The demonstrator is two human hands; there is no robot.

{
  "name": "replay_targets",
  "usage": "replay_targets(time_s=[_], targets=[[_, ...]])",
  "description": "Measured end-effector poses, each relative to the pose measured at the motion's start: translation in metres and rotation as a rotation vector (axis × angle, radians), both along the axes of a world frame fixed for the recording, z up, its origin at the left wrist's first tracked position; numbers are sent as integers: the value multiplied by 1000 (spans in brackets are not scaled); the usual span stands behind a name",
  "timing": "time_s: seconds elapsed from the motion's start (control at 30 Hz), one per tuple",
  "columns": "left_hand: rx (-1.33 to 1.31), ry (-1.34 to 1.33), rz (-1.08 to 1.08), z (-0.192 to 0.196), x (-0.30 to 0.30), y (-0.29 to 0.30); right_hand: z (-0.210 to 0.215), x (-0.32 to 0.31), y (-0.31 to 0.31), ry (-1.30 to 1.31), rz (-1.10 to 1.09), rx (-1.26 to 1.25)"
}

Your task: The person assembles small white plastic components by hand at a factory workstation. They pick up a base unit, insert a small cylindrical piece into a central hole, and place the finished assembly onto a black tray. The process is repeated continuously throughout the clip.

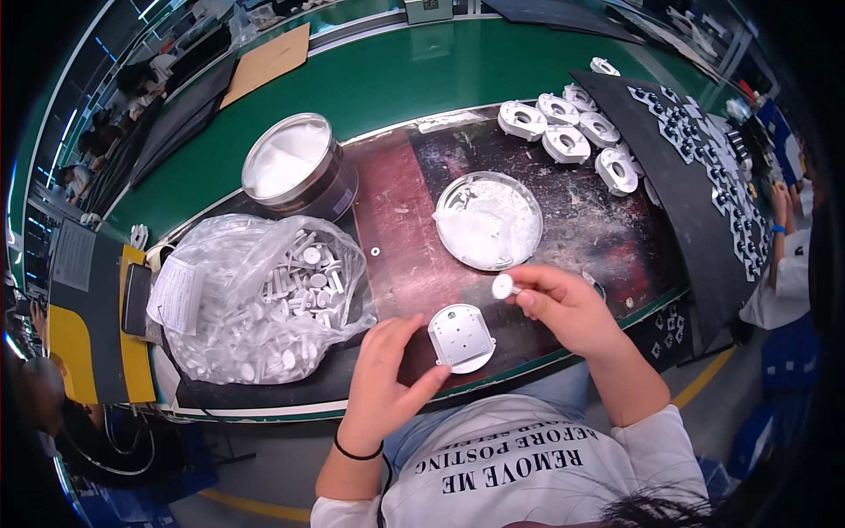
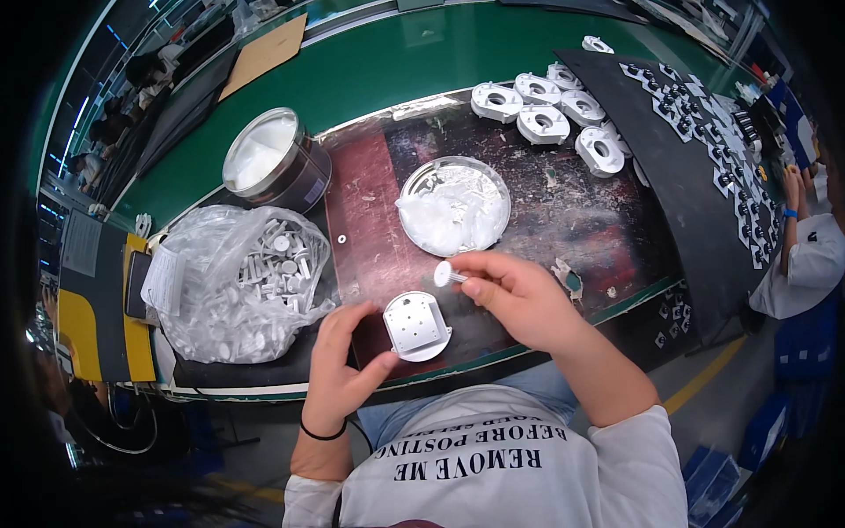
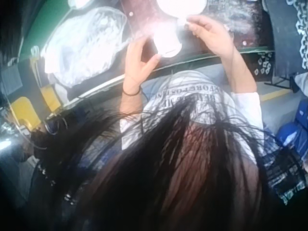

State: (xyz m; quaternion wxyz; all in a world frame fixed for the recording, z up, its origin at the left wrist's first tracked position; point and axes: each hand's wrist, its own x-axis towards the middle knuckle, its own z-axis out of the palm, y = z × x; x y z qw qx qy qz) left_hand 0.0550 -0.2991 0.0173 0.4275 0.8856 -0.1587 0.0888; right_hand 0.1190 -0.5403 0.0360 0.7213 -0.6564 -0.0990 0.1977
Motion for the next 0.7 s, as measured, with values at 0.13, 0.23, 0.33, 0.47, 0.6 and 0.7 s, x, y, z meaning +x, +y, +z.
replay_targets(time_s=[0.13,0.23,0.33,0.47,0.6,0.7], targets=[[36,105,4,-3,2,-8,-1,0,10,-96,81,-167],[52,30,-25,-10,5,-17,-5,-4,26,-31,9,-5],[37,-28,-45,-19,7,-20,-12,-1,40,26,41,-1],[-8,-51,-65,-20,9,-23,-27,2,43,-9,82,-24],[-55,-43,-68,-20,9,-23,-33,1,44,-76,68,-44],[-80,-56,-80,-22,9,-23,-33,1,44,-151,63,-121]])
